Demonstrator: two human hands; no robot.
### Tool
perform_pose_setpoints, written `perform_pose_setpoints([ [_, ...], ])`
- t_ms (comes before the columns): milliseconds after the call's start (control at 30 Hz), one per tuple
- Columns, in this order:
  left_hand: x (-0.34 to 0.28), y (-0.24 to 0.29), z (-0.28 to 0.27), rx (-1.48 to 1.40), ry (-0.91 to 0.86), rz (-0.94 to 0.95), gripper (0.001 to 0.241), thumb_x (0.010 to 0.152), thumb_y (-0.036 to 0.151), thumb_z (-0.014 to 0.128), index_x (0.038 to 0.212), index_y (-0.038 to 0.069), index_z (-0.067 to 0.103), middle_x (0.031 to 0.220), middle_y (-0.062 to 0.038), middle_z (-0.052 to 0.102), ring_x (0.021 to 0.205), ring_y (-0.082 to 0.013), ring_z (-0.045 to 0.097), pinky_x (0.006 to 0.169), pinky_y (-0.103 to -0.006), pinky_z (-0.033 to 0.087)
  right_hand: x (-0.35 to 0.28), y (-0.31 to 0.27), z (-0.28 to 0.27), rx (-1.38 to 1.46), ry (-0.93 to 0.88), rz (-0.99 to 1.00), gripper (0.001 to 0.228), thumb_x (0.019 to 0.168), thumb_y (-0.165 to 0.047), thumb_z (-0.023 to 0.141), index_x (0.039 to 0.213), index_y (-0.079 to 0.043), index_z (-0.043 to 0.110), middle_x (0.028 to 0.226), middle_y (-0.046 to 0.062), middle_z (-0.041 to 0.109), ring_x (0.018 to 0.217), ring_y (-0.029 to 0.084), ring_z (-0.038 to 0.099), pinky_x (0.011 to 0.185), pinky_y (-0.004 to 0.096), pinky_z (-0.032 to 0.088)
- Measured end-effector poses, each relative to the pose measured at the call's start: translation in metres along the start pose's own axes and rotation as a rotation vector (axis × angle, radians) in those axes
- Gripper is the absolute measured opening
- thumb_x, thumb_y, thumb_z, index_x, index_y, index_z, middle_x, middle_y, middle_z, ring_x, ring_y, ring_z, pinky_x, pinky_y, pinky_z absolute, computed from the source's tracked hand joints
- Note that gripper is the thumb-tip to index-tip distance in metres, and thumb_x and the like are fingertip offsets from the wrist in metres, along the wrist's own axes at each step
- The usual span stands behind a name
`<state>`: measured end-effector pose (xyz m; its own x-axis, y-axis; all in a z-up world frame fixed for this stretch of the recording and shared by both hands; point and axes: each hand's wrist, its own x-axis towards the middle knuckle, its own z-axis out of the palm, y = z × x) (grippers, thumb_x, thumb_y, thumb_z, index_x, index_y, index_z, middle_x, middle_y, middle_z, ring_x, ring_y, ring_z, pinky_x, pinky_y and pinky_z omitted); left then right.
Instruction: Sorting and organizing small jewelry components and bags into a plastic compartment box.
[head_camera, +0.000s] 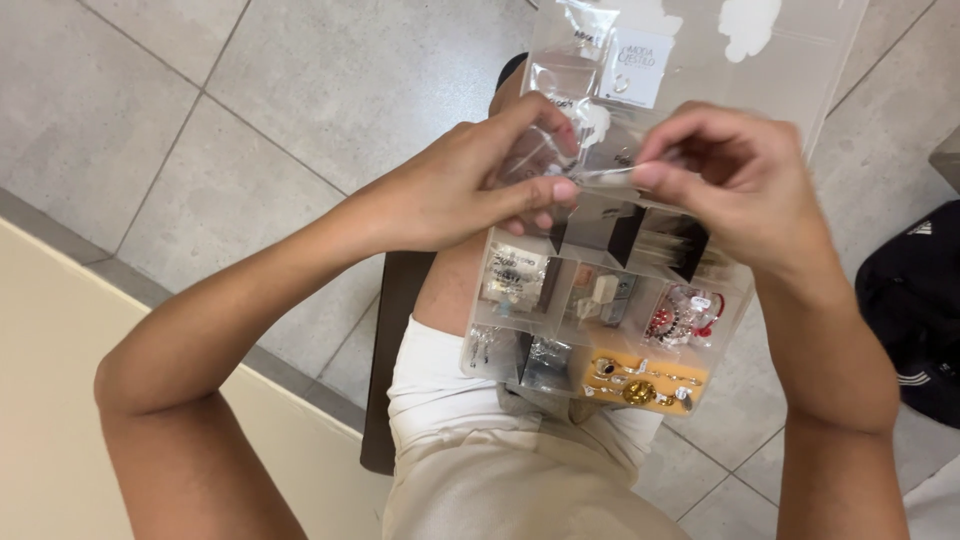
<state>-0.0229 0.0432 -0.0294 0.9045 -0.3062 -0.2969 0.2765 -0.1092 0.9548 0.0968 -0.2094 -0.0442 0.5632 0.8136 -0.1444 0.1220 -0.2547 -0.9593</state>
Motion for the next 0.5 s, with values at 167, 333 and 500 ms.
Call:
perform_pose_setpoints([
  [167,-0.002,-0.007,-0.003,-0.067,-0.018,-0.002,0.029,0.102,0.030,0.054,0.123,0.012,0.047,0.099,-0.008,0.073,0.087,-0.0149,0.079,0.073,-0.0231,0.068,-0.022,0.004,-0.030,0.119,0.226,-0.029,0.014,0.102,-0.010,0.075,0.107,-0.003,0.064,0.096,0.005,0.067,0.081,0.008,0.065,0.076,0.015,0.058],
  [333,-0.001,-0.001,-0.001,-0.108,0.004,-0.118,0.026,0.101,0.030,0.053,0.120,0.015,0.048,0.103,-0.005,0.077,0.091,-0.0123,0.077,0.077,-0.0244,0.068,-0.030,-0.009,-0.040,0.132,0.307,-0.080,0.023,0.101,-0.017,0.075,0.107,0.000,0.060,0.096,0.009,0.064,0.081,0.012,0.062,0.077,0.018,0.055],
  [500,-0.001,-0.001,-0.002,-0.123,-0.006,-0.111,0.025,0.102,0.028,0.053,0.122,0.013,0.047,0.105,-0.007,0.076,0.091,-0.0126,0.076,0.076,-0.0239,0.067,-0.037,-0.006,-0.045,0.108,0.353,-0.086,0.025,0.101,-0.017,0.076,0.108,-0.001,0.059,0.099,0.009,0.063,0.086,0.013,0.062,0.079,0.020,0.053],
])
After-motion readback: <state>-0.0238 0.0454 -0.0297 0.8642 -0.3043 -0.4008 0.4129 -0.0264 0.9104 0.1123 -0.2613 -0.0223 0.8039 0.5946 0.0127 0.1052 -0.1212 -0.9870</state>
